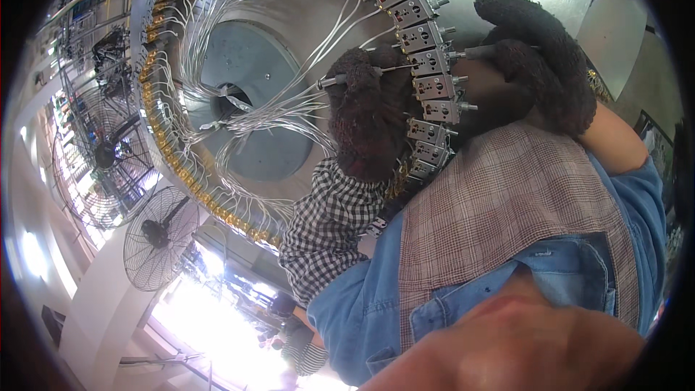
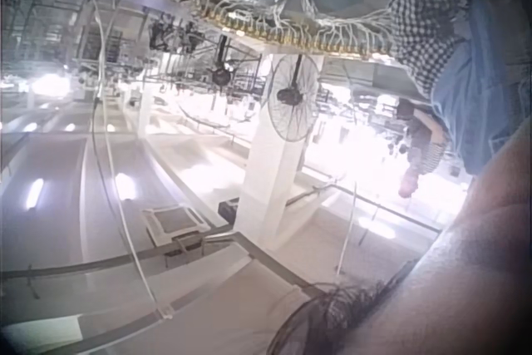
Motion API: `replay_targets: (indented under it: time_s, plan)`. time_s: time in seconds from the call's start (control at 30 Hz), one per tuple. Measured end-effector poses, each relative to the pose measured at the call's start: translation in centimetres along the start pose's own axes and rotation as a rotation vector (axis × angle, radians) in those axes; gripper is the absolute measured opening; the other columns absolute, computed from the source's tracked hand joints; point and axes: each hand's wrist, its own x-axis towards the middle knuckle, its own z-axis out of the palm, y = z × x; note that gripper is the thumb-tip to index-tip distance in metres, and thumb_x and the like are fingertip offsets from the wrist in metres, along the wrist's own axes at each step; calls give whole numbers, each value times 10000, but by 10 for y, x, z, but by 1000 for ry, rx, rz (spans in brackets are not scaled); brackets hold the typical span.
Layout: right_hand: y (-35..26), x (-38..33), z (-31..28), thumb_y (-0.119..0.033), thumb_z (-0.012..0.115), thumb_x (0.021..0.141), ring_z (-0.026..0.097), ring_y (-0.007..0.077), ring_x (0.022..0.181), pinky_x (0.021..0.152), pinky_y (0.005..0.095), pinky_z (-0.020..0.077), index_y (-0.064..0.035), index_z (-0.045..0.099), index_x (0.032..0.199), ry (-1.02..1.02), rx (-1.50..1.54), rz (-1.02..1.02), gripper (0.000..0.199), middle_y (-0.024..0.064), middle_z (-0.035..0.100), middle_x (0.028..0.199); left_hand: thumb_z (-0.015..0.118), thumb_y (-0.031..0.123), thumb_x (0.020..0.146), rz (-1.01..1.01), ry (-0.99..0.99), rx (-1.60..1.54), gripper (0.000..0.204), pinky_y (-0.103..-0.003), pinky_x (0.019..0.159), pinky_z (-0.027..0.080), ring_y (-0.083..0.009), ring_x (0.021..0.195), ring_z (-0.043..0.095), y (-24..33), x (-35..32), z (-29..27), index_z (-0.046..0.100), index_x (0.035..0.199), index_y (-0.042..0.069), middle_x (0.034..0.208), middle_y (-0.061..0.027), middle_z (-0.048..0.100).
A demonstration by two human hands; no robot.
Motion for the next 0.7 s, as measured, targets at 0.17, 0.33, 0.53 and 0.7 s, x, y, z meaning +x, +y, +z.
replay_targets:
  time_s: [0.17,0.33,0.53,0.7]
  plan:
    - [-8,3,-3,-150,568,883,592,203,954,777,321,518,-54,490,1258,-21,41,48,395,109,576,1171,497,240,930,60,92,87,231,-350,638,553,-284,935,601,-4,-1,-7,476,1058,49,1051,-129,542]
    - [6,4,-6,-143,569,879,586,226,986,790,324,518,-60,490,1262,-29,-363,-324,400,127,581,1128,514,252,919,24,35,123,252,-343,641,554,-283,922,602,-3,2,-11,476,1064,50,1027,-127,537]
    - [-6,0,-4,-205,546,907,599,171,857,674,263,509,-59,490,1265,-29,378,309,391,107,597,1091,475,350,928,3,-47,103,294,-355,644,552,-297,947,597,-3,4,3,490,1045,81,1103,-150,545]
    - [-4,-1,1,-226,532,920,593,144,804,648,240,502,-58,488,1268,16,425,230,389,95,590,1139,436,436,927,-58,-79,26,365,-385,682,546,-306,1024,565,-2,2,-6,496,1057,101,1161,-162,535]
